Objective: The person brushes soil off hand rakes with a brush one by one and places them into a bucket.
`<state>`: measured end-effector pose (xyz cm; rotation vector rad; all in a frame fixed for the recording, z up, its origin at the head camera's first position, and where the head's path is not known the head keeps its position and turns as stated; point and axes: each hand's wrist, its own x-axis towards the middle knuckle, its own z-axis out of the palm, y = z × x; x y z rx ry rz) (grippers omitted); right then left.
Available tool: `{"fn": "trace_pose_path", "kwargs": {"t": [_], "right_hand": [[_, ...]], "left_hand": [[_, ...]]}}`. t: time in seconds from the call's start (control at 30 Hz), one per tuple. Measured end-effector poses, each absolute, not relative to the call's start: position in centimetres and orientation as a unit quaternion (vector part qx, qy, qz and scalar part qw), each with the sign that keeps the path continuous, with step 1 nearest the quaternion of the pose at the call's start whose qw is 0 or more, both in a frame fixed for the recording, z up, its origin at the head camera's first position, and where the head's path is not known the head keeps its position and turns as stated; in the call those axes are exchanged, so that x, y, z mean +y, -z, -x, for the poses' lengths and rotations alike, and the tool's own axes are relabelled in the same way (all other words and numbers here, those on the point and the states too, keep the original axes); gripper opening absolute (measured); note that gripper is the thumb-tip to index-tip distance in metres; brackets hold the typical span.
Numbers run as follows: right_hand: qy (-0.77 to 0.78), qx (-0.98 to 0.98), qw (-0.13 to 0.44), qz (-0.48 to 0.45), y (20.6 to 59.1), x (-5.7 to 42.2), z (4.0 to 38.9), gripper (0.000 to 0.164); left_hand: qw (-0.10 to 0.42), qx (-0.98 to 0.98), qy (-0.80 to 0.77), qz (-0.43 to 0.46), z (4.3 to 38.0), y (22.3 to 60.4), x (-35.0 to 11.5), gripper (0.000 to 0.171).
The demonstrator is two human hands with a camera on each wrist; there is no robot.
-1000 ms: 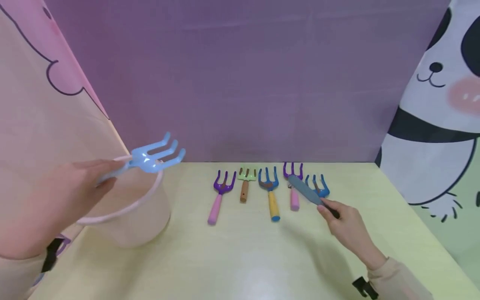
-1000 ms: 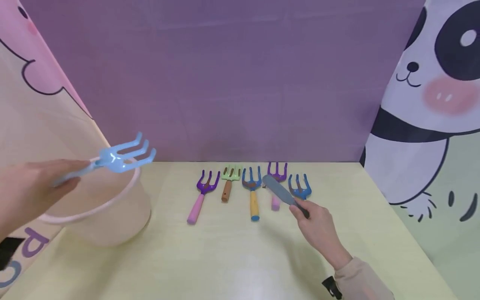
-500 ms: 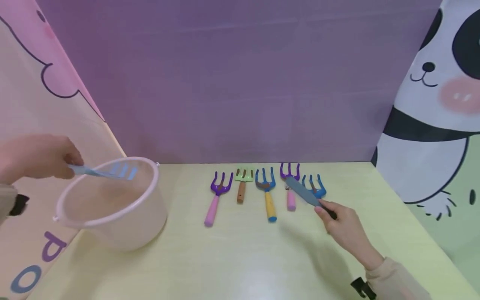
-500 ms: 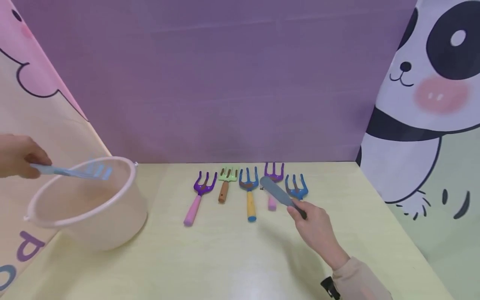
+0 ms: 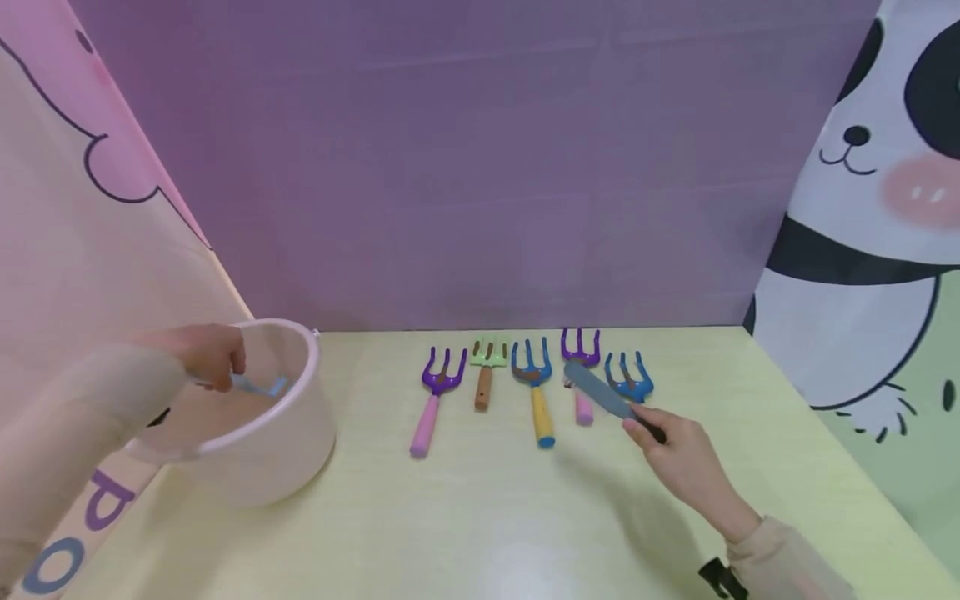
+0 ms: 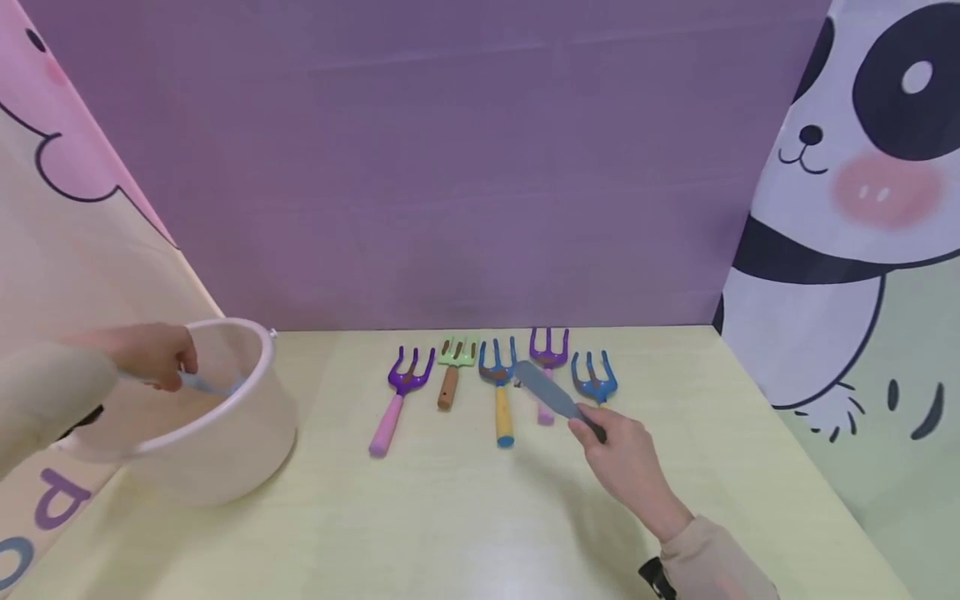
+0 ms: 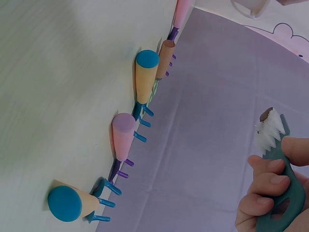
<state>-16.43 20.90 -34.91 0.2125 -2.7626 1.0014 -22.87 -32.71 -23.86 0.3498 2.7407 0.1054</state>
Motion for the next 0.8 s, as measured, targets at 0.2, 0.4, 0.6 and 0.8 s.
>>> {"fn": "trace_pose_path", "kwargs": {"t": [0.2,0.4,0.6,0.8], "right_hand": [[-0.338,-0.934,0.093,-0.072,35.1,20.8,16.4,0.041],[-0.336,-0.934,0.099,-0.072,35.1,20.8,16.3,0.039],[-0.337,-0.933,0.1,-0.072,35.1,20.7,16.2,0.039],[-0.336,-0.934,0.102,-0.07,35.1,20.7,16.1,0.039]], "left_hand": [[0.203,0.967,-0.046,-0.149,23.2,25.9,-32.1,0.02],[0.219,0.967,-0.043,-0.125,22.9,27.5,-31.7,0.02],[0.222,0.969,-0.049,-0.1,22.7,28.3,-31.6,0.024],[0.234,0.968,-0.05,-0.077,22.6,28.4,-31.5,0.019]]}}
